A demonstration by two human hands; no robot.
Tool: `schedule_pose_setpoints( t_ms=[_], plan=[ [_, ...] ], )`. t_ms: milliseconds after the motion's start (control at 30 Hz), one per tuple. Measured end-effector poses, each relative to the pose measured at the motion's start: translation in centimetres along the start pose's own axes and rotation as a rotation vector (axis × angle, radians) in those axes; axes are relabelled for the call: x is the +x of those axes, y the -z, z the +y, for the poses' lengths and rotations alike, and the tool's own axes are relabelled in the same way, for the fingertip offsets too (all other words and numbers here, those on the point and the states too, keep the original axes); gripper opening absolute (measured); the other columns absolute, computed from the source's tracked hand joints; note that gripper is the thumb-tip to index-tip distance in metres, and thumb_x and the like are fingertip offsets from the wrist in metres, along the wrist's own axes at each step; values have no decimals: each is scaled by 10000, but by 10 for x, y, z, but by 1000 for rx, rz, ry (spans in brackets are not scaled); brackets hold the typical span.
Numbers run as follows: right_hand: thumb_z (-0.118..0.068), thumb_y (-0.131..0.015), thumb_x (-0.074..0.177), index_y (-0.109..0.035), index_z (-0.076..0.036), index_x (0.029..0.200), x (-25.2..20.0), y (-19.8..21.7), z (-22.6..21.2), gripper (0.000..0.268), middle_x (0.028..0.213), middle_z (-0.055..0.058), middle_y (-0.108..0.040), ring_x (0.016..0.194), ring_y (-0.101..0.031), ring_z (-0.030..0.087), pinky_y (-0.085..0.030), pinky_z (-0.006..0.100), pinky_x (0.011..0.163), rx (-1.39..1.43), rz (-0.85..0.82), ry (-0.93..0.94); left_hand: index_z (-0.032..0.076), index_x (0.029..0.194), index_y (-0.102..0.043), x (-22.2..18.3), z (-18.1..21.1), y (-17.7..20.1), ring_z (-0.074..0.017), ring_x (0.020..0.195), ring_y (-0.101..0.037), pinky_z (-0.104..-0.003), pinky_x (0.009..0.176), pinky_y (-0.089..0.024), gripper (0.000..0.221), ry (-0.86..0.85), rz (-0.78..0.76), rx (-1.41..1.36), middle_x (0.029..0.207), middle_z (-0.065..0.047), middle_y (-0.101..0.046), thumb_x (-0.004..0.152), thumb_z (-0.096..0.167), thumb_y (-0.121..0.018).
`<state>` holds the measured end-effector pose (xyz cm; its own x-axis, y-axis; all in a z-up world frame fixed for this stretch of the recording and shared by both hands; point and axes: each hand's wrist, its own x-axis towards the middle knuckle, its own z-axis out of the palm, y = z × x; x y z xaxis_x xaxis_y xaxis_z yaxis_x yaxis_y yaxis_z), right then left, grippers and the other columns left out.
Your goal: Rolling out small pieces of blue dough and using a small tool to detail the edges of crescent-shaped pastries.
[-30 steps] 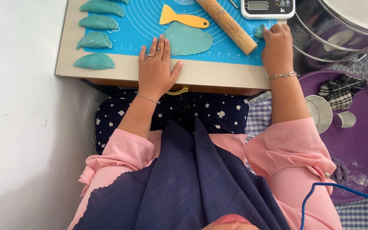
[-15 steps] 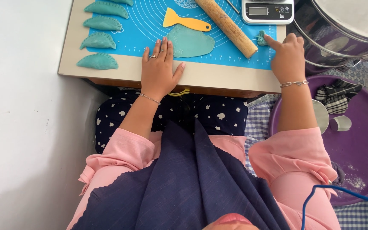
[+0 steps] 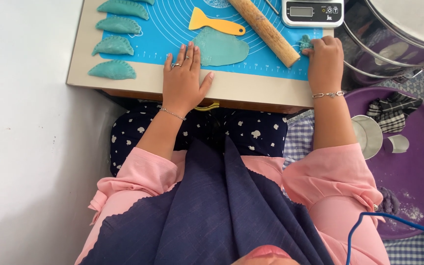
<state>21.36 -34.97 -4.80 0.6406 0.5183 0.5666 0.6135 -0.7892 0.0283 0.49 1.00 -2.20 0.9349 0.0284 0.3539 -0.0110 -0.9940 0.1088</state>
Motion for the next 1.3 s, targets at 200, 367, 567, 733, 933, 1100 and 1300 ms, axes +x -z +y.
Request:
schedule_pose_setpoints(
  t_ms=[200,367,567,733,933,1100,1300],
  plan=[
    [45,-762,959,-678,15,845,-1,-20,8,145,857,128,-600,878,-584,334,-499,414,714,-87,30,-11,-9,1558,-414,1,2,3,-325,1504,-346,-558,1191,-248,723,0,-10,-1,1615,-183,-398,1088,536,-344],
    [174,-556,750,-641,18,880,1,-5,-3,220,847,116,-519,855,-520,317,-477,383,664,-168,-42,43,-15,1557,-414,0,0,1,-331,1499,-356,-563,1188,-258,726,-4,4,-2,1613,-189,-396,1093,539,-345],
    [72,-624,823,-715,2,1366,-3,3,-12,555,968,107,-557,871,-463,311,-481,385,721,-274,-142,-6,0,1559,-406,1,0,-2,-334,1502,-345,-567,1187,-257,716,-5,3,0,1607,-181,-411,1087,535,-343],
    [64,-595,812,-651,-121,1489,-4,28,-20,703,1022,151,-522,866,-469,345,-484,424,722,-290,-302,-73,3,1562,-404,1,0,-3,-331,1504,-339,-564,1189,-251,718,-1,-4,-2,1612,-177,-404,1088,538,-339],
    [32,-521,875,-530,-230,1602,-6,48,-16,772,964,179,-523,832,-510,379,-499,441,709,-283,-457,-76,2,1562,-405,2,1,-1,-332,1504,-336,-568,1186,-248,717,-1,-4,-16,1613,-179,-400,1086,535,-342],
    [-24,-510,895,-426,-329,1655,-3,55,-23,824,867,125,-600,752,-554,303,-518,373,622,-477,-551,-27,5,1566,-392,1,-1,-2,-337,1508,-326,-569,1191,-237,720,9,-22,-17,1617,-183,-389,1085,537,-326],
    [-6,-429,915,-212,-389,1712,16,91,-43,911,876,154,-659,826,-624,349,-557,405,643,-446,-817,-132,5,1567,-392,2,0,-1,-338,1505,-333,-564,1194,-230,728,-1,-19,-25,1616,-186,-391,1084,546,-324]
  ],
)
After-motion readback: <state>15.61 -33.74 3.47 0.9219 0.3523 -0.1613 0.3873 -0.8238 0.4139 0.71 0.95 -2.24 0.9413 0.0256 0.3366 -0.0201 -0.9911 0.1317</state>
